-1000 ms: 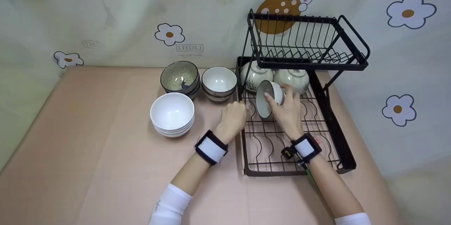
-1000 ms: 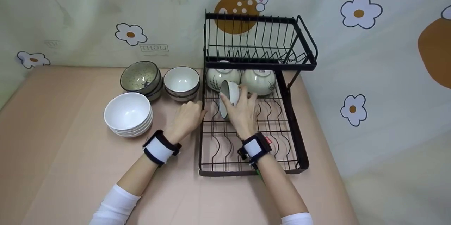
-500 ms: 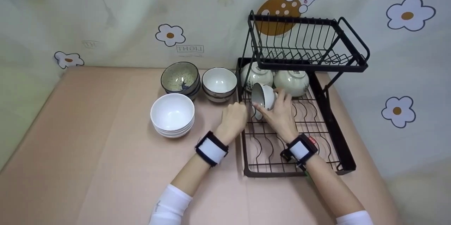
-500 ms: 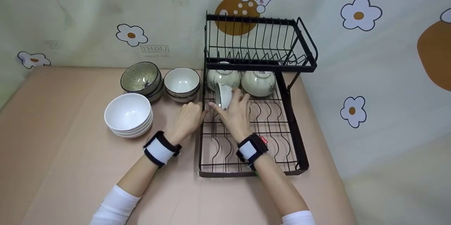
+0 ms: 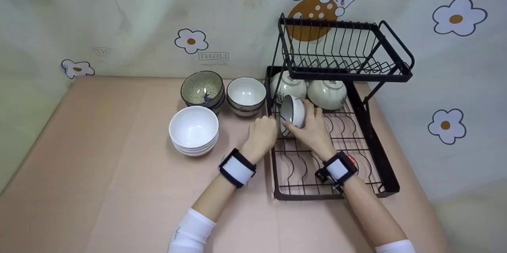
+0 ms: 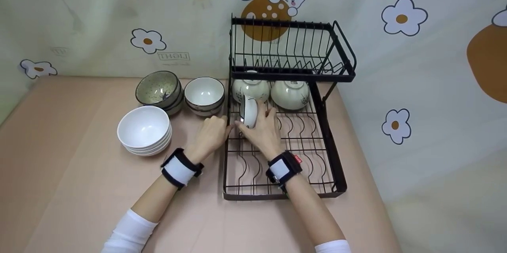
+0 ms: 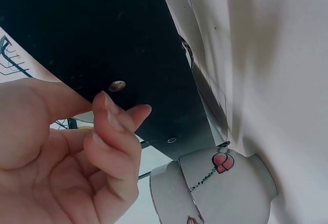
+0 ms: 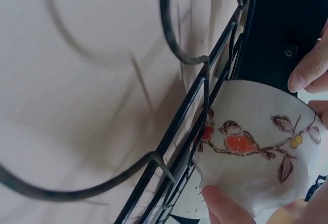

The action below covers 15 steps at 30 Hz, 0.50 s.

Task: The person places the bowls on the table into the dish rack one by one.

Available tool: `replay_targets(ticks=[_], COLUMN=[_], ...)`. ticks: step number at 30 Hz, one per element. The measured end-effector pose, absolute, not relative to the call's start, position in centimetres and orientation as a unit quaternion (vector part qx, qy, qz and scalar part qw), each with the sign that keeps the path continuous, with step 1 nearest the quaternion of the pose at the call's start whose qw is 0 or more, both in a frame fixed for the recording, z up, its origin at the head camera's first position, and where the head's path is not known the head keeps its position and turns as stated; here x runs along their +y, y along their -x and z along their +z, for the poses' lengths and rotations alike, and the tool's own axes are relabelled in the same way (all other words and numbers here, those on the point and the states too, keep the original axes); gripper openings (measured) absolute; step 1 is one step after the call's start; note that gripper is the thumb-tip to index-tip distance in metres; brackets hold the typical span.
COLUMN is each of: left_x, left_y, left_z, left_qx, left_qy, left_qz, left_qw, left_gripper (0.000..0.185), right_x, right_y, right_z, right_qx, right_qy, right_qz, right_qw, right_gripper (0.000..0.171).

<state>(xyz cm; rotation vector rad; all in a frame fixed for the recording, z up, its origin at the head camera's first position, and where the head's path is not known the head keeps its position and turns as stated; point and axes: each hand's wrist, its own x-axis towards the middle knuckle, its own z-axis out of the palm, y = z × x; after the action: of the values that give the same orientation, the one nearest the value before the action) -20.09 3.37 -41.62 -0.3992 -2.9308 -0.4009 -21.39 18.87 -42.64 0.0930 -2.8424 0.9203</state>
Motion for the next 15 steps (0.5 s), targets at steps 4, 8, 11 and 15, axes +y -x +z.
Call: replay_targets(ticks=[4, 8, 11, 15], left_x=[2.9, 2.3, 1.7, 0.7], left_y=[20.1, 20.5, 21.2, 22.4], left_z=[-41.4, -41.1, -41.0, -41.4], left_qx=[-0.979, -0.973, -0.956, -0.931], left_qy=[0.13, 0.12, 0.118, 0.113], left_qz=[-0.136, -0.157, -0.164, -0.139], left_qw=[0.075, 0.116, 0.211, 0.317], left_gripper=[0.021, 0.026, 0.02, 0.026], right_x=[19.1, 19.5, 19.8, 20.1], right_y=[21.4, 21.2, 21.0, 20.7], right_z=[-42.4, -41.9, -41.3, -40.7], right_qx=[-0.952, -0.951, -0.944, -0.922], right_qy=[-0.037, -0.044, -0.046, -0.052], right_qz=[0.297, 0.295, 0.296, 0.298], right_qw=[0.064, 0.086, 0.14, 0.241], right_gripper=[0.081, 0.068, 0.058, 0.039])
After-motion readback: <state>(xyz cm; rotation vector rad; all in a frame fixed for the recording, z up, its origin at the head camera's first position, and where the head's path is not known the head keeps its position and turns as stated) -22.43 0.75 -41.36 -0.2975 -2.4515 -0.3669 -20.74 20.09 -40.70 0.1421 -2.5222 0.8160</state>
